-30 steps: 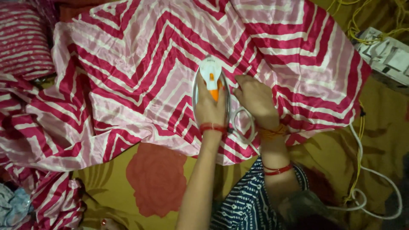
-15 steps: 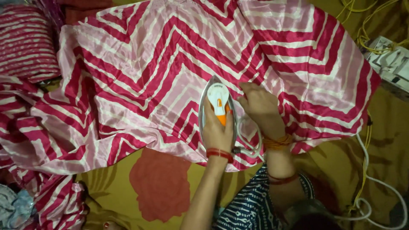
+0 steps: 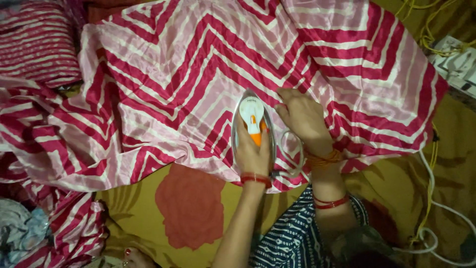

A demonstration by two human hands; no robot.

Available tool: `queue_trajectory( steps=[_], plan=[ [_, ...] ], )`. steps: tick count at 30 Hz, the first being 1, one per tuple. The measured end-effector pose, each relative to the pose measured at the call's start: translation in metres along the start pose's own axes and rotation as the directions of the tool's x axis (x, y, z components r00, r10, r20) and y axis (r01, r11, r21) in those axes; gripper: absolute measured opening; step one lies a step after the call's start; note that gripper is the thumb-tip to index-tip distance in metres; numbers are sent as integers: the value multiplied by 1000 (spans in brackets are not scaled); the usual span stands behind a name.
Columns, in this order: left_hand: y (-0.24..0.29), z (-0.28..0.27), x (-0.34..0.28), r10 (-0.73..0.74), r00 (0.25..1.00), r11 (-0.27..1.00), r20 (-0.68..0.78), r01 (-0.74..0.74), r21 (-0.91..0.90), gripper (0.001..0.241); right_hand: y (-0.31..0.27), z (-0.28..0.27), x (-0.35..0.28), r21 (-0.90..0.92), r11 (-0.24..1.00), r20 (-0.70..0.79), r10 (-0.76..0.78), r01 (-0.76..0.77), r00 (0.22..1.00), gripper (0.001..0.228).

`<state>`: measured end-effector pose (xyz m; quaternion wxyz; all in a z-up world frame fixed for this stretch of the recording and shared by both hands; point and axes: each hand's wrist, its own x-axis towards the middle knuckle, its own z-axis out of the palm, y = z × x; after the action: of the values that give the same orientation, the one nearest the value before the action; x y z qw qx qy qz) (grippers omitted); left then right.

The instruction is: Ironing a pink and white chevron patterned cloth on a bed.

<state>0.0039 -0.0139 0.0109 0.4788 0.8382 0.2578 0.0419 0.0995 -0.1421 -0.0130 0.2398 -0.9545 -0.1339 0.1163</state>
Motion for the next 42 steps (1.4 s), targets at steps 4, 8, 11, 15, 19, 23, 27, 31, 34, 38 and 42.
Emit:
queue_trajectory(
  steps=[4, 8, 11, 15, 19, 23, 27, 31, 34, 38, 42],
  plan=[
    [-16, -1, -16, -92, 995, 995, 49, 94, -32, 79, -1, -4, 2, -14, 1000, -9, 14, -14, 1000, 41],
    [-21, 6, -7, -36, 999, 997, 15, 37, -69, 77, 2, 4, 5, 12, 1000, -2, 15, -15, 1000, 38],
    [-10, 9, 17, 23, 999, 998, -23, -24, -59, 76, -15, -1, 9, 67, 997, -112, -26, 34, 993, 32],
    [25, 8, 55, -3, 1000, 998, 14, 4, -62, 74, -31, 3, 4, 365, 931, -170, 42, 24, 985, 25],
    [-25, 2, 63, -43, 994, 997, 102, 48, -52, 63, -40, 38, 2, 578, 809, -24, 151, -110, 988, 29],
    [-107, -40, 34, 65, 995, 997, -79, -61, 53, 40, -64, 51, -3, 807, 591, -32, 37, 4, 999, 78],
    [-184, -85, -12, -335, 900, 935, -279, 280, -217, 33, -51, 68, -5, 491, 808, -273, -211, 324, 939, 94],
    [-224, -101, -45, -550, 808, 773, -211, 398, -494, 34, -78, 41, -7, 448, 864, 50, -281, 230, 959, 75],
    [-224, -112, -41, -729, 679, 590, -87, 559, -582, 34, -109, 35, -9, 224, 974, 296, -68, -1, 953, 73],
    [-222, -103, -5, -645, 763, 708, -44, 575, -410, 36, -117, 43, 8, 69, 981, -54, -179, 182, 982, 68],
    [-271, -67, 19, -617, 787, 758, -7, 592, -275, 46, -109, 53, 51, -70, 984, -260, -175, 162, 950, 51]
  ],
)
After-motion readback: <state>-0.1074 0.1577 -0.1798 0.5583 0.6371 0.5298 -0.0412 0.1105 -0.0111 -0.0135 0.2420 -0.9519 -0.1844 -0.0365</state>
